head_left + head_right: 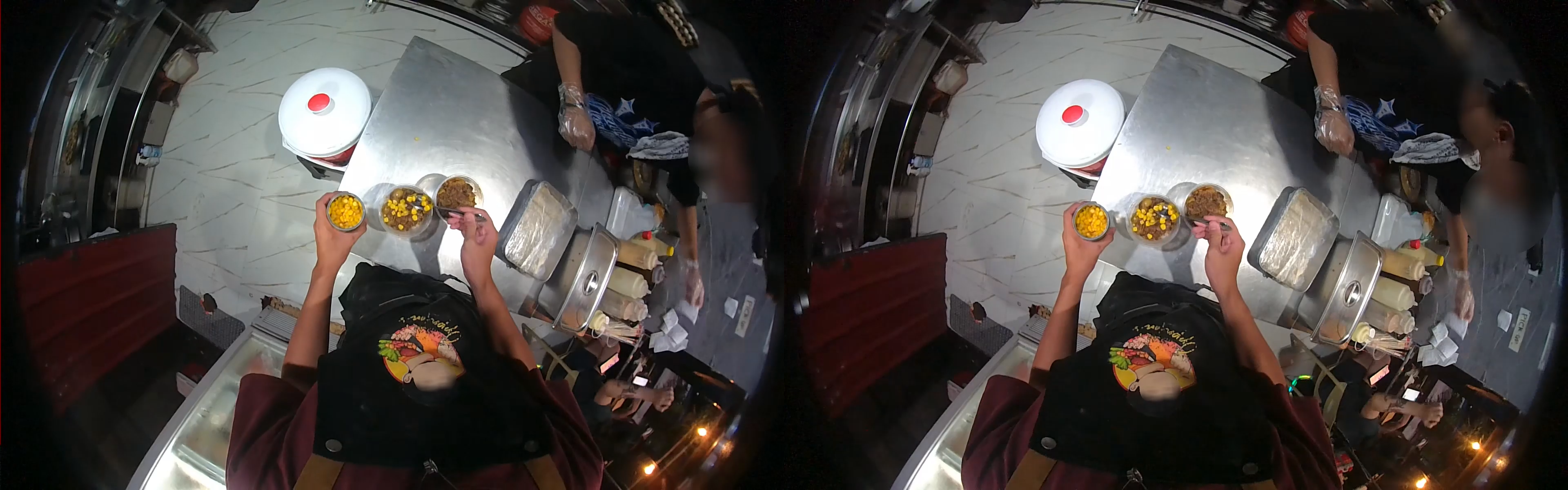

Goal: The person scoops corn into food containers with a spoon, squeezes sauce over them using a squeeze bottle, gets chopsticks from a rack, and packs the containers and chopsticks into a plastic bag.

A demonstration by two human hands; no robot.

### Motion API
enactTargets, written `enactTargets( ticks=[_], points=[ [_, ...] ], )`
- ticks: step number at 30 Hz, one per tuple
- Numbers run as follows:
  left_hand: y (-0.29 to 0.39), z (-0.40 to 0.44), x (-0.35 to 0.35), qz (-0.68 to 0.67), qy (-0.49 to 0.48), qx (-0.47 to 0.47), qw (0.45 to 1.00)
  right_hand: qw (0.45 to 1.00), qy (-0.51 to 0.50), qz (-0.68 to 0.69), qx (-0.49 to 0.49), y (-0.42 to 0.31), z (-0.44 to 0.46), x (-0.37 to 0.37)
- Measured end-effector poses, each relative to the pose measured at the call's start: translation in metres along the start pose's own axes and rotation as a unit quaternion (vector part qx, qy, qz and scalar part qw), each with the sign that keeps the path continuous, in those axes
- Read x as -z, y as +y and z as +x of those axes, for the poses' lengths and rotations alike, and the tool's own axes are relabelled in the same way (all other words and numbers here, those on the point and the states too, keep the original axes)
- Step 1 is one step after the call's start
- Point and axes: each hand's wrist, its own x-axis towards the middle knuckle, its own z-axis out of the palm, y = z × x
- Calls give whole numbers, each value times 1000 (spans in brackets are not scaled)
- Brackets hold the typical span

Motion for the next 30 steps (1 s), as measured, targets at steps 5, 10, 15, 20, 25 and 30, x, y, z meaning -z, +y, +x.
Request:
enactTargets(
  ticks=[5,10,15,20,25,30],
  points=[
    [-1,-5,-2,-24,-14,19,999,999,-4,-32,35,-6,-1,-3],
    [5,-3,-2,-24,-27,34,999,982,-49,-145,111,-7,-12,-6],
    [17,3,2,-29,-47,3,998,929,-115,-256,241,-17,-17,-1],
    [30,11,1,-31,-63,12,997,878,-187,-290,333,-26,-21,-2],
    [31,14,-5,-19,-58,-4,998,921,-146,-260,249,-34,-29,2],
    [38,20,-8,23,-82,-87,993,983,-34,-120,137,-74,-52,-2]
  ],
)
